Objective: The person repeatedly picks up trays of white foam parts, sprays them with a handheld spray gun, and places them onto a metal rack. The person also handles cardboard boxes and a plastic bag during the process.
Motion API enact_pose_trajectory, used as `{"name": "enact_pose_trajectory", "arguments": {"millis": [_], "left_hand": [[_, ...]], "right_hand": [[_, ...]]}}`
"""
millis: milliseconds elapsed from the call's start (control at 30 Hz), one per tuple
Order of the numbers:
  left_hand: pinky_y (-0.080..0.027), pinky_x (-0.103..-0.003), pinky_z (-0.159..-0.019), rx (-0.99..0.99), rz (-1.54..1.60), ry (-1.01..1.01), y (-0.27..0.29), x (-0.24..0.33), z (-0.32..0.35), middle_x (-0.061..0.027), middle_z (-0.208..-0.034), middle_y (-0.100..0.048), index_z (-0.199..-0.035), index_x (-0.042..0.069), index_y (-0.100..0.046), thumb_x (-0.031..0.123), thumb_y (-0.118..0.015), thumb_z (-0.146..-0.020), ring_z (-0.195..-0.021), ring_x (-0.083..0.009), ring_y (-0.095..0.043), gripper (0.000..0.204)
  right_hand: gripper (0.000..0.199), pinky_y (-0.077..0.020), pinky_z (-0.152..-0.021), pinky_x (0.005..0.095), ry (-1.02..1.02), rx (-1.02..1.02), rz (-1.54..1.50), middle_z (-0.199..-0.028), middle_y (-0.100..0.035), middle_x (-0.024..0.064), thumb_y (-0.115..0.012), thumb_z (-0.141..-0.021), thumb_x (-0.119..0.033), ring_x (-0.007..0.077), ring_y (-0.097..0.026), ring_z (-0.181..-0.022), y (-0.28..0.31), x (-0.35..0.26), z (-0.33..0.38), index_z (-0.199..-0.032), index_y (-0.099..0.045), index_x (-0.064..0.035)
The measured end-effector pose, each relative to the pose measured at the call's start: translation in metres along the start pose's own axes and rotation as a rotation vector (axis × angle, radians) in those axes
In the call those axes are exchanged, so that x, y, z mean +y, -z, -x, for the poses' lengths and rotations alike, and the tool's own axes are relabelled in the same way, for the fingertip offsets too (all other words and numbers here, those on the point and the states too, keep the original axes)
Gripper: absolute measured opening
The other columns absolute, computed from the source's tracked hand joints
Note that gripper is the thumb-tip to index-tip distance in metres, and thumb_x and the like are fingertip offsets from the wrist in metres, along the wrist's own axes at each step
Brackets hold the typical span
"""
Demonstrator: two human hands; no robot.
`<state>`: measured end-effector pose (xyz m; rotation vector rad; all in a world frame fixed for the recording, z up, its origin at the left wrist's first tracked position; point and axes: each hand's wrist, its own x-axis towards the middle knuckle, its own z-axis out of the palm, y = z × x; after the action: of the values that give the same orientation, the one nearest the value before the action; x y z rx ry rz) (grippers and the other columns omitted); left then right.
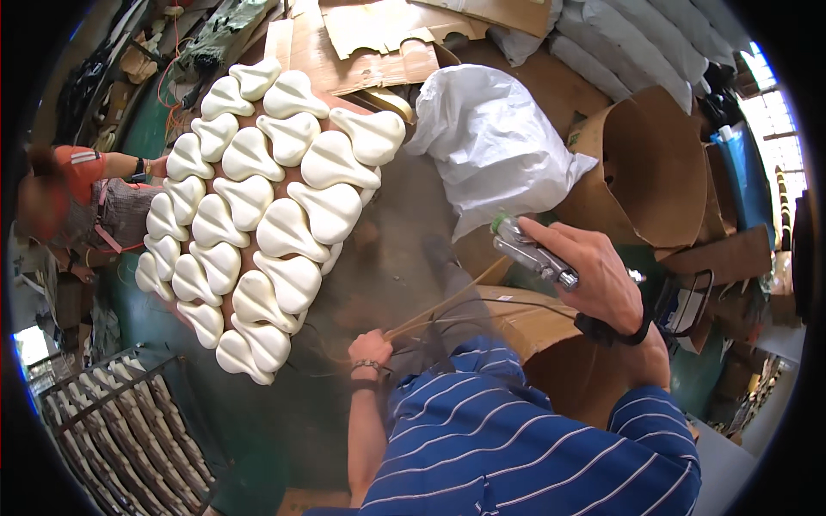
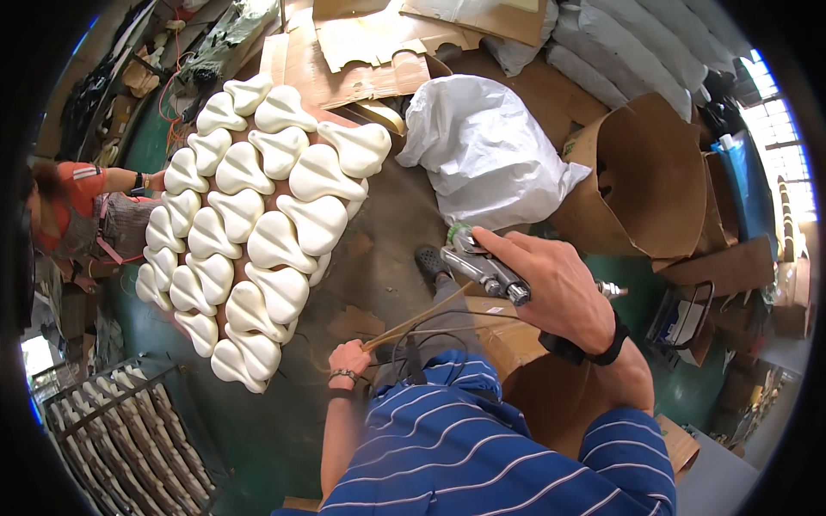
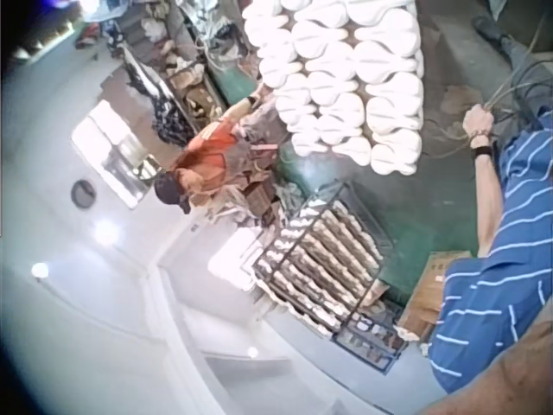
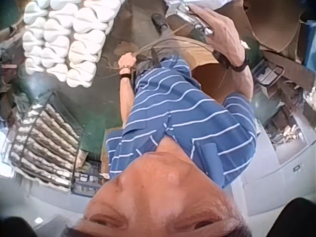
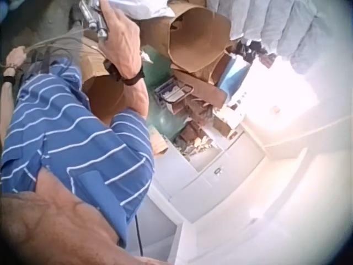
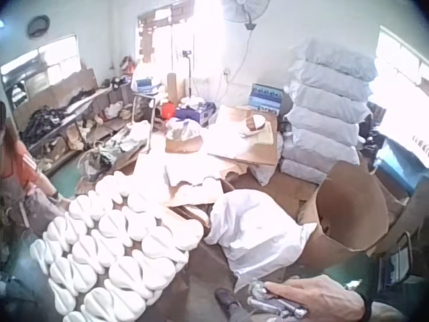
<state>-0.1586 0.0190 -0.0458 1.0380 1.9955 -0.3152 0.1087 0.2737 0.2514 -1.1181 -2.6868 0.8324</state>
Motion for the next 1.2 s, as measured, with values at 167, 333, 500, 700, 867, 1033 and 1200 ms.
{"name": "enact_pose_trajectory", "arguments": {"millis": [167, 333, 500, 700, 867, 1033, 1200], "left_hand": [[-0.054, -0.051, -0.078, 0.227, 0.156, -0.057, -0.011, -0.07, 0.016, -0.019, -0.091, -0.072, -0.091, 0.012, -0.073, 0.043, -0.062, -0.091, -0.09, -0.0408, -0.069, 0.033], [-0.048, -0.045, -0.063, 0.573, 0.539, -0.232, -0.005, -0.096, 0.007, -0.02, -0.073, -0.066, -0.079, 0.005, -0.066, 0.041, -0.068, -0.093, -0.07, -0.0395, -0.065, 0.038], [-0.044, -0.036, -0.055, 0.758, 0.803, -0.248, -0.015, -0.143, -0.008, -0.0099, -0.062, -0.057, -0.078, 0.002, -0.061, 0.028, -0.07, -0.094, -0.056, -0.0178, -0.051, 0.032], [-0.037, -0.028, -0.051, 0.597, 1.031, -0.237, -0.017, -0.15, -0.028, 0.0022, -0.062, -0.049, -0.076, 0.003, -0.06, 0.029, -0.071, -0.095, -0.057, -0.0078, -0.045, 0.034], [-0.044, -0.035, -0.057, 0.49, 0.855, -0.416, -0.015, -0.093, -0.048, -0.0081, -0.069, -0.061, -0.078, 0.004, -0.063, 0.025, -0.075, -0.089, -0.062, -0.0172, -0.055, 0.026], [-0.044, -0.042, -0.101, 0.096, 0.583, -0.819, -0.028, -0.028, -0.118, -0.0122, -0.114, -0.065, -0.12, 0.011, -0.061, 0.011, -0.072, -0.071, -0.113, -0.0301, -0.06, 0.051], [-0.038, -0.044, -0.113, 0.065, 1.155, -0.466, -0.081, -0.029, -0.217, -0.0165, -0.14, -0.052, -0.138, 0.002, -0.05, 0.001, -0.063, -0.075, -0.127, -0.03, -0.054, 0.065]], "right_hand": [[0.056, -0.0506, -0.076, 0.0385, -0.193, 0.209, -0.174, -0.094, -0.064, 0.0181, -0.07, -0.076, 0.004, 0.0347, -0.064, -0.082, -0.031, -0.053, 0.087, -0.132, -0.059, -0.0008], [0.038, -0.0522, -0.055, 0.0269, -0.987, 0.424, -0.519, -0.081, -0.068, 0.0095, -0.074, -0.091, -0.032, 0.0145, -0.065, -0.066, -0.066, -0.027, 0.215, -0.111, -0.064, -0.0014], [0.035, -0.0562, -0.053, 0.0351, -1.368, 0.718, -1.076, -0.071, -0.061, 0.0071, -0.069, -0.095, -0.041, 0.016, -0.061, -0.055, -0.14, 0.058, 0.335, -0.097, -0.057, -0.0085], [0.017, -0.0628, -0.067, 0.0379, -1.47, 1.099, -1.951, -0.087, -0.065, 0.0172, -0.059, -0.094, -0.007, 0.0263, -0.068, -0.074, -0.275, 0.141, 0.489, -0.101, -0.054, 0.007], [0.023, -0.0553, -0.055, 0.0263, -1.614, 1.183, -2.146, -0.08, -0.057, 0.0182, -0.047, -0.086, 0.005, 0.0194, -0.057, -0.056, -0.317, 0.149, 0.436, -0.107, -0.046, 0.016], [0.029, -0.0495, -0.052, 0.0234, -1.84, 0.776, -1.659, -0.083, -0.056, 0.0152, -0.047, -0.089, 0.002, 0.0163, -0.053, -0.054, -0.287, 0.196, 0.376, -0.118, -0.047, 0.0081], [0.019, -0.0571, -0.073, 0.0451, -1.699, 0.056, 0.091, -0.089, -0.067, 0.0237, -0.052, -0.088, -0.007, 0.0376, -0.068, -0.088, -0.217, 0.199, 0.212, -0.096, -0.065, 0.0045]]}}
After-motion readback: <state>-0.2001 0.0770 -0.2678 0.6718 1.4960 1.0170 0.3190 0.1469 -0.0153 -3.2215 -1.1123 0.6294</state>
